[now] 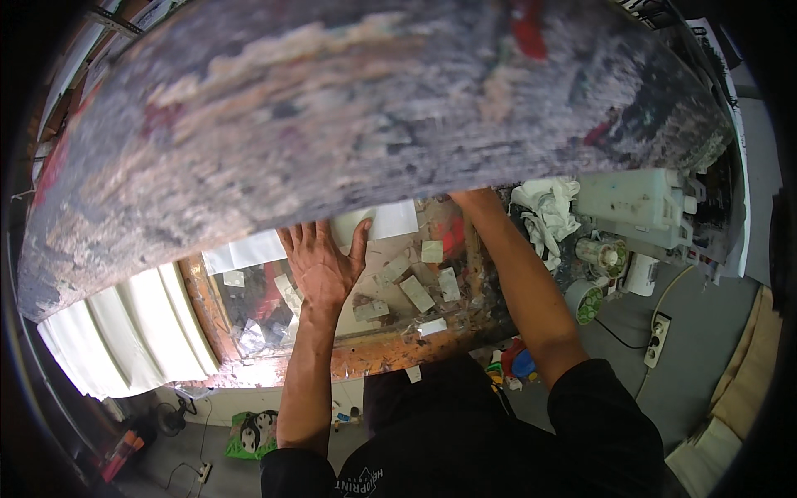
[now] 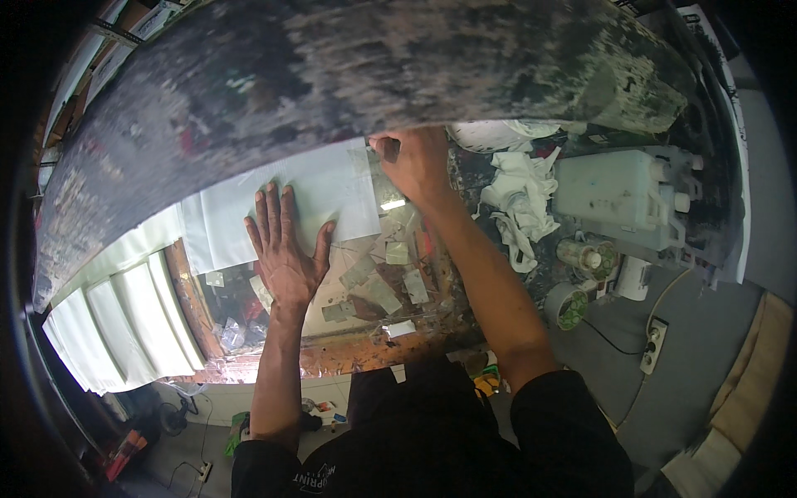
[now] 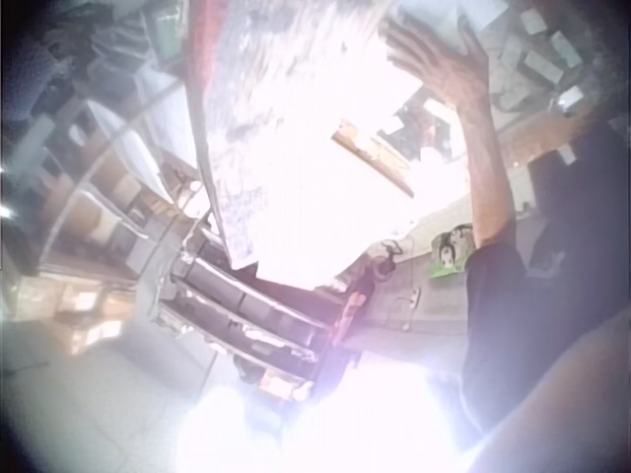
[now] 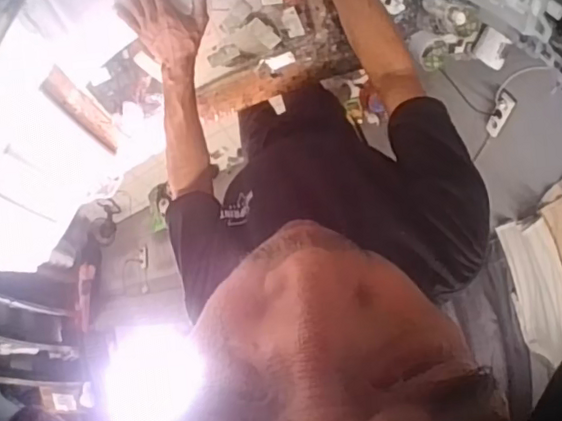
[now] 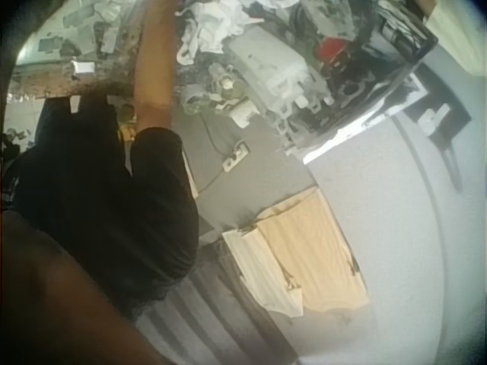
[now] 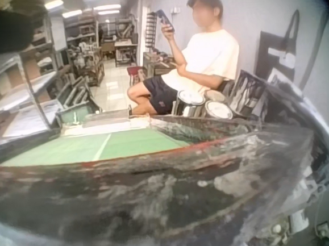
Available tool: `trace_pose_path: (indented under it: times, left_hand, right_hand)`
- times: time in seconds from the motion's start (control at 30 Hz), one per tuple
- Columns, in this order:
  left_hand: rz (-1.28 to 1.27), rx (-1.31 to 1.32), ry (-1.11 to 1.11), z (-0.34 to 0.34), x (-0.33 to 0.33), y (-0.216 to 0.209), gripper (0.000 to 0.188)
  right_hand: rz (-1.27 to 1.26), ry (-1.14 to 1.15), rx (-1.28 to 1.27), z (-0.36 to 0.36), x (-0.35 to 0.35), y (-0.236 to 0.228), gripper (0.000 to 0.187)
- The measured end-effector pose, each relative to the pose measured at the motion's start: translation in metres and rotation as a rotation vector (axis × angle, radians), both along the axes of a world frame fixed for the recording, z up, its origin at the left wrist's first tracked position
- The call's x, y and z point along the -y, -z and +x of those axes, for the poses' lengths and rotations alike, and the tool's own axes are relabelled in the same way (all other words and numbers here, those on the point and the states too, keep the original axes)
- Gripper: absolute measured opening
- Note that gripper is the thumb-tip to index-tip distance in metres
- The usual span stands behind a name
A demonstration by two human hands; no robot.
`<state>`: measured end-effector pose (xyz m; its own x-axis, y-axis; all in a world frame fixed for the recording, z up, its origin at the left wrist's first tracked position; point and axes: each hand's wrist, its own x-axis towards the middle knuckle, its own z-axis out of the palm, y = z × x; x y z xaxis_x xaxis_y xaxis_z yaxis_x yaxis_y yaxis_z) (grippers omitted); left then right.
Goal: The person places a translucent sheet onto a wooden screen printing frame, smooths it, and then uses a squeegee to press it down. They repeat this process with additional sheets, aligning and securing them on the frame.
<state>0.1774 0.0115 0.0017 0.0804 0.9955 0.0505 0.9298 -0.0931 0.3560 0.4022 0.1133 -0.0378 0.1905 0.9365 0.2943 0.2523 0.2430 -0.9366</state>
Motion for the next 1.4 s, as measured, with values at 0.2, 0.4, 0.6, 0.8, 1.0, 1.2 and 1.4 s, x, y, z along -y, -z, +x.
trace_pose_path:
  times: [0.2,0.4,0.6,0.8,1.0,1.2,1.4]
  left_hand:
    - [0.045,-0.056,0.013,-0.004,-0.001,0.004,0.083]
    - [0.029,-0.084,-0.008,-0.010,0.002,-0.003,0.079]
    - [-0.040,-0.202,-0.109,-0.047,0.001,-0.029,0.076]
    - [0.158,-0.001,0.131,0.033,-0.027,-0.038,0.077]
    - [0.023,-0.052,0.239,0.073,-0.046,-0.008,0.066]
    - [-0.006,-0.212,0.171,0.064,-0.038,-0.001,0.061]
    - [-0.085,-0.265,0.215,0.057,-0.040,-0.009,0.066]
  right_hand:
    - [0.209,0.111,0.408,0.001,0.002,0.011,0.013]
    - [0.194,0.071,0.666,0.002,0.007,-0.012,0.016]
    - [0.227,0.049,0.641,0.009,0.005,-0.001,0.020]
    - [0.197,0.031,0.622,0.008,0.004,0.003,0.020]
    - [0.160,0.011,0.577,0.008,0.009,-0.003,0.016]
    - [0.274,0.097,0.654,0.004,0.012,-0.010,0.014]
    - [-0.026,0.154,0.436,0.011,0.022,-0.004,0.034]
